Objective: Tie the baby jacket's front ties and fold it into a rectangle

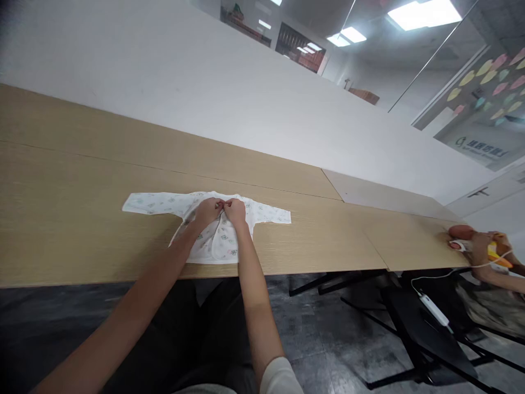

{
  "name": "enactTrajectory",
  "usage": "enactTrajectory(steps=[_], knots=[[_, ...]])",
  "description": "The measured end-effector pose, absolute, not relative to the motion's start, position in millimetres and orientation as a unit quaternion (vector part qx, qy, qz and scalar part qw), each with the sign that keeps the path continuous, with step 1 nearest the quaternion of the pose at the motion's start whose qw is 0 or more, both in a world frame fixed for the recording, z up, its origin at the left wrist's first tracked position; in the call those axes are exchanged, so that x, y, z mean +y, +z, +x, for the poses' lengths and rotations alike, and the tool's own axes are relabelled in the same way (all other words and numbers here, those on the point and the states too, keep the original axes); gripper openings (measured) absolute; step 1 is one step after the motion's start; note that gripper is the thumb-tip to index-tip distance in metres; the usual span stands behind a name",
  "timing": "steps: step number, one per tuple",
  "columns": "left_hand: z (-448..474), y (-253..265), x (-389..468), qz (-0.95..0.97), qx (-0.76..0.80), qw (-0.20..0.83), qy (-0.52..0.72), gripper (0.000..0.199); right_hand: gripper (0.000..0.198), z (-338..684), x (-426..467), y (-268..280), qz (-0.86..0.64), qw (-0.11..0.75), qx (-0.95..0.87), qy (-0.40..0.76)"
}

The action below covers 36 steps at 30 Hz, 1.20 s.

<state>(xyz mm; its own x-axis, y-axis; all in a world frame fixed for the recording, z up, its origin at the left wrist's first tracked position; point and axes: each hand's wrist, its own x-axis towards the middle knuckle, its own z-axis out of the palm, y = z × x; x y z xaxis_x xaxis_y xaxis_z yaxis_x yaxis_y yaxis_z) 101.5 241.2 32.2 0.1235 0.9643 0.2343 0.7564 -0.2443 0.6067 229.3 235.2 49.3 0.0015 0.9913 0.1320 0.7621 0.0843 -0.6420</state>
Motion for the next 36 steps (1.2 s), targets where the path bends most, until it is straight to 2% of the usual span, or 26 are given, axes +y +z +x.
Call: enactTrajectory(steps=[5, 14, 30, 33, 36], knots=[[102.5, 32.3, 239.4, 0.712, 0.605, 0.18, 0.308, 0.032, 0.017, 229.7, 238.3, 50.0, -0.655, 0.27, -0.682, 0.183], [102.5, 32.4, 239.5, 0.681, 0.621, 0.197, 0.335, 0.031, 0.016, 231.1, 247.5, 37.9, -0.646, 0.351, -0.63, 0.25], [101.5, 30.6, 239.9, 0.669, 0.606, 0.205, 0.378, 0.028, 0.03, 234.2, 242.4, 43.0, -0.626, 0.371, -0.593, 0.344], [101.8, 30.7, 239.5, 0.667, 0.597, 0.216, 0.391, 0.026, 0.028, 234.4, 241.8, 43.8, -0.623, 0.377, -0.574, 0.374], [101.5, 31.8, 239.1, 0.667, 0.584, 0.232, 0.401, 0.024, 0.016, 233.7, 242.1, 43.0, -0.615, 0.386, -0.56, 0.4]])
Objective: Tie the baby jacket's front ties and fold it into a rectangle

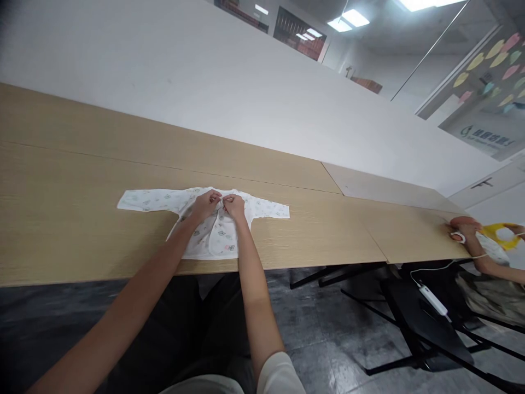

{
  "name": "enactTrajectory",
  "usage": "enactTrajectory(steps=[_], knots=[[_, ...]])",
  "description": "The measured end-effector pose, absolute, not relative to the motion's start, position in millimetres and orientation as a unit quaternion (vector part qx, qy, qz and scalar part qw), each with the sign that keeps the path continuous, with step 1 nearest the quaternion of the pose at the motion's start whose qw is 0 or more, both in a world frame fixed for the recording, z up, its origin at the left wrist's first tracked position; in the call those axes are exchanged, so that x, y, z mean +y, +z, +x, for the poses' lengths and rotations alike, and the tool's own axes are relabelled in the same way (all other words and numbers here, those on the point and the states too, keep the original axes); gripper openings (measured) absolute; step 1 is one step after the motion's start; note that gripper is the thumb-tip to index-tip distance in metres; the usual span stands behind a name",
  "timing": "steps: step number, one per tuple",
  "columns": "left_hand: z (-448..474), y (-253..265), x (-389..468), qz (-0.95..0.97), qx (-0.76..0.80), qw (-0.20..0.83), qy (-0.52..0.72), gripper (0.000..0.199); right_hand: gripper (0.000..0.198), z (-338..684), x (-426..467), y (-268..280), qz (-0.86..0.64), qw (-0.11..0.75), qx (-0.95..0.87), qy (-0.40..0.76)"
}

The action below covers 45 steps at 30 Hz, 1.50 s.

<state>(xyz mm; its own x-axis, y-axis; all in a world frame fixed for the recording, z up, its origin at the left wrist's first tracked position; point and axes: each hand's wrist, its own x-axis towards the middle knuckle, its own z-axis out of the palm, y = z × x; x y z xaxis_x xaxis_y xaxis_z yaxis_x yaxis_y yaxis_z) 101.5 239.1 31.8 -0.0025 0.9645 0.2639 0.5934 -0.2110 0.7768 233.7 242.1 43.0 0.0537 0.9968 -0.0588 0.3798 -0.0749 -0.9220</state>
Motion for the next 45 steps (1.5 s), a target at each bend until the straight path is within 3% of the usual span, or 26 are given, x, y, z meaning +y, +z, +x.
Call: enactTrajectory(steps=[4, 12, 22, 29, 35, 45], knots=[[101.0, 33.5, 237.5, 0.67, 0.576, 0.24, 0.403, 0.024, 0.006, 231.5, 241.9, 40.9, -0.602, 0.409, -0.553, 0.405], [104.6, 34.5, 234.6, 0.666, 0.581, 0.23, 0.407, 0.024, 0.017, 225.9, 236.4, 44.6, -0.615, 0.425, -0.52, 0.414], [106.6, 29.4, 238.0, 0.676, 0.587, 0.195, 0.4, 0.028, 0.007, 224.7, 238.1, 39.3, -0.641, 0.406, -0.509, 0.405], [106.7, 29.2, 237.4, 0.684, 0.577, 0.193, 0.402, 0.028, 0.025, 224.3, 235.0, 42.6, -0.663, 0.361, -0.569, 0.327], [107.1, 32.5, 235.9, 0.664, 0.595, 0.198, 0.407, 0.027, 0.028, 221.9, 233.1, 42.4, -0.65, 0.35, -0.616, 0.276], [106.2, 32.0, 237.1, 0.661, 0.596, 0.204, 0.409, 0.026, 0.012, 220.3, 234.3, 43.7, -0.66, 0.349, -0.606, 0.274]])
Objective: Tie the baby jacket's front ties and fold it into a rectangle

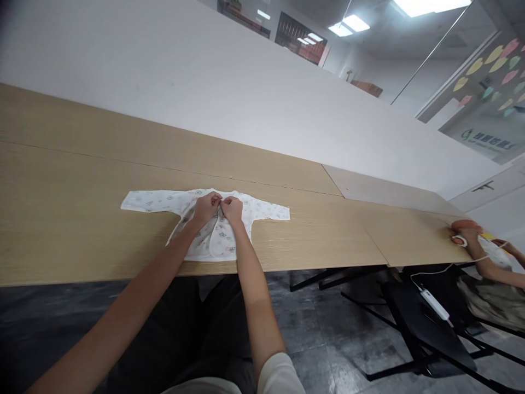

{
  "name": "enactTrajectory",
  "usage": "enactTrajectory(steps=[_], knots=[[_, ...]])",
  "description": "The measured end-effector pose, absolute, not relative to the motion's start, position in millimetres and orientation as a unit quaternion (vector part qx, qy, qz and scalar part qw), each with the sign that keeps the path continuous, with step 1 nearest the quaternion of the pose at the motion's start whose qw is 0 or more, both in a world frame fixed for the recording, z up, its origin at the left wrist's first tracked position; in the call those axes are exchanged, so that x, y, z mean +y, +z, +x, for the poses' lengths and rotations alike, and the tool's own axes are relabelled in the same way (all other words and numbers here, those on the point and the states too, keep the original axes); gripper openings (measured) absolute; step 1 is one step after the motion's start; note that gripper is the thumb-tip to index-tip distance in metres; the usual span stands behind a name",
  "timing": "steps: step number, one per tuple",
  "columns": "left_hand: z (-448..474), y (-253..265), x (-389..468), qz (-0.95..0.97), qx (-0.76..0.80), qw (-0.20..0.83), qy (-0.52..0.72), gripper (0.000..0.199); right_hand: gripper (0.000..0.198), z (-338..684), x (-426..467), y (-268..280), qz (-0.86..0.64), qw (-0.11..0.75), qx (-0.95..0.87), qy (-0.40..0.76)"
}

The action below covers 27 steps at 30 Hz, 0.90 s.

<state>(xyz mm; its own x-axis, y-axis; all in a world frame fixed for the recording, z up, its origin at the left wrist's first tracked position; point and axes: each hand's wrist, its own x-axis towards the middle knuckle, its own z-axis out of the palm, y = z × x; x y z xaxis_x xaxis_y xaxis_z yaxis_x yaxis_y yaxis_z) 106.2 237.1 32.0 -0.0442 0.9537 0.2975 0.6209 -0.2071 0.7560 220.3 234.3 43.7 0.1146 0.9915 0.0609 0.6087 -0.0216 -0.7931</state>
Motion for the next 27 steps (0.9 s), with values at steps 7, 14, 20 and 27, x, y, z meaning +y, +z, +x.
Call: enactTrajectory(steps=[7, 14, 20, 27], knots=[[103.5, 30.8, 238.2, 0.679, 0.598, 0.18, 0.387, 0.028, 0.012, 225.8, 238.5, 43.1, -0.637, 0.372, -0.568, 0.366], [102.2, 27.8, 238.7, 0.713, 0.618, 0.107, 0.313, 0.027, 0.023, 226.4, 239.4, 40.6, -0.662, 0.332, -0.607, 0.286], [99.3, 31.7, 234.5, 0.717, 0.64, 0.087, 0.263, 0.028, 0.026, 217.6, 233.0, 45.2, -0.666, 0.248, -0.689, 0.142], [90.7, 38.7, 219.7, 0.729, 0.645, 0.054, 0.222, 0.03, 0.019, 221.1, 224.2, 52.7, -0.661, 0.248, -0.694, 0.138]])
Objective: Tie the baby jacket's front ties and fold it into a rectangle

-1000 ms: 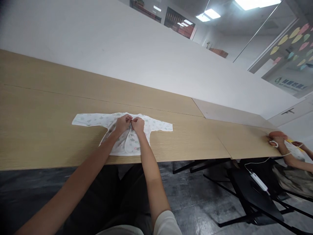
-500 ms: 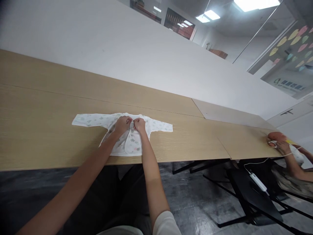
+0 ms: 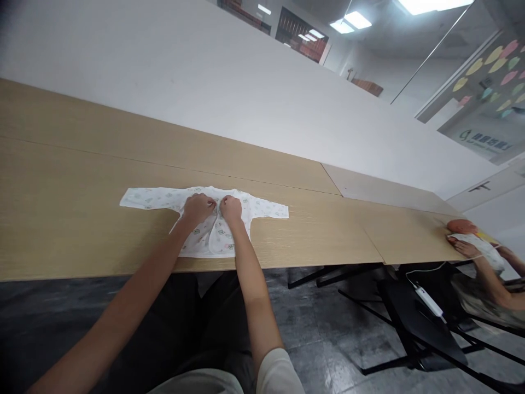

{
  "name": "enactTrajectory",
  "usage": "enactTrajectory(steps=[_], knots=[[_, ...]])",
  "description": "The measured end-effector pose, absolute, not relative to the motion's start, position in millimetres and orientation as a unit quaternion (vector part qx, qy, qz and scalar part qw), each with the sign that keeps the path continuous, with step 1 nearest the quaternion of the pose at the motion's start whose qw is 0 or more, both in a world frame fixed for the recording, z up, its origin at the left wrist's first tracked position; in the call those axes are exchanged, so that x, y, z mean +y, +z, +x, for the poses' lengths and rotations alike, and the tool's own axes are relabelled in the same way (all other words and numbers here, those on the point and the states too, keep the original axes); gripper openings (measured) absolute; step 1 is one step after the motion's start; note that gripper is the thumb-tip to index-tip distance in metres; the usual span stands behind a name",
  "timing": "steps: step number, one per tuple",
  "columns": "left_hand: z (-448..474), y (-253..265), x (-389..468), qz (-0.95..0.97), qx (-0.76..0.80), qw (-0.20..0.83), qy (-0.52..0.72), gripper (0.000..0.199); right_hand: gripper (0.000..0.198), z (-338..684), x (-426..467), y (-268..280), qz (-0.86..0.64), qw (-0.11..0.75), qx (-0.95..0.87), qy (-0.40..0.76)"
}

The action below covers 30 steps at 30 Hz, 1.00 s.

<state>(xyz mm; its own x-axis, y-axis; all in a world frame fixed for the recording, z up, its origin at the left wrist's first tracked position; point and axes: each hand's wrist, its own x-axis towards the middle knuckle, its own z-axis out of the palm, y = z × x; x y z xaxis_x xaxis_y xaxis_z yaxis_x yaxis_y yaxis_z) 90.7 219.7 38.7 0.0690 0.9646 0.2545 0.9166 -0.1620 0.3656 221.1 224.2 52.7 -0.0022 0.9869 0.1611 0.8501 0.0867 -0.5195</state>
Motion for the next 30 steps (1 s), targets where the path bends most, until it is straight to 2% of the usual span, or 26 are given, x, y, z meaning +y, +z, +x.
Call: enactTrajectory(steps=[7, 10, 14, 24, 30], knots=[[79.2, 30.1, 206.8, 0.789, 0.564, 0.068, 0.234, 0.029, 0.017, 224.4, 200.9, 52.4, -0.63, 0.226, -0.72, 0.183], [78.0, 31.3, 205.8, 0.805, 0.537, 0.086, 0.239, 0.032, 0.008, 226.4, 195.9, 48.4, -0.636, 0.248, -0.709, 0.175], [80.4, 32.7, 204.8, 0.815, 0.514, 0.098, 0.247, 0.034, 0.005, 230.5, 193.4, 46.0, -0.645, 0.28, -0.685, 0.191], [88.9, 25.5, 203.4, 0.804, 0.533, 0.07, 0.253, 0.033, 0.012, 242.8, 195.1, 47.3, -0.639, 0.349, -0.618, 0.297], [90.1, 20.5, 206.2, 0.787, 0.524, 0.121, 0.303, 0.029, 0.009, 244.2, 198.6, 43.8, -0.62, 0.38, -0.592, 0.347]])
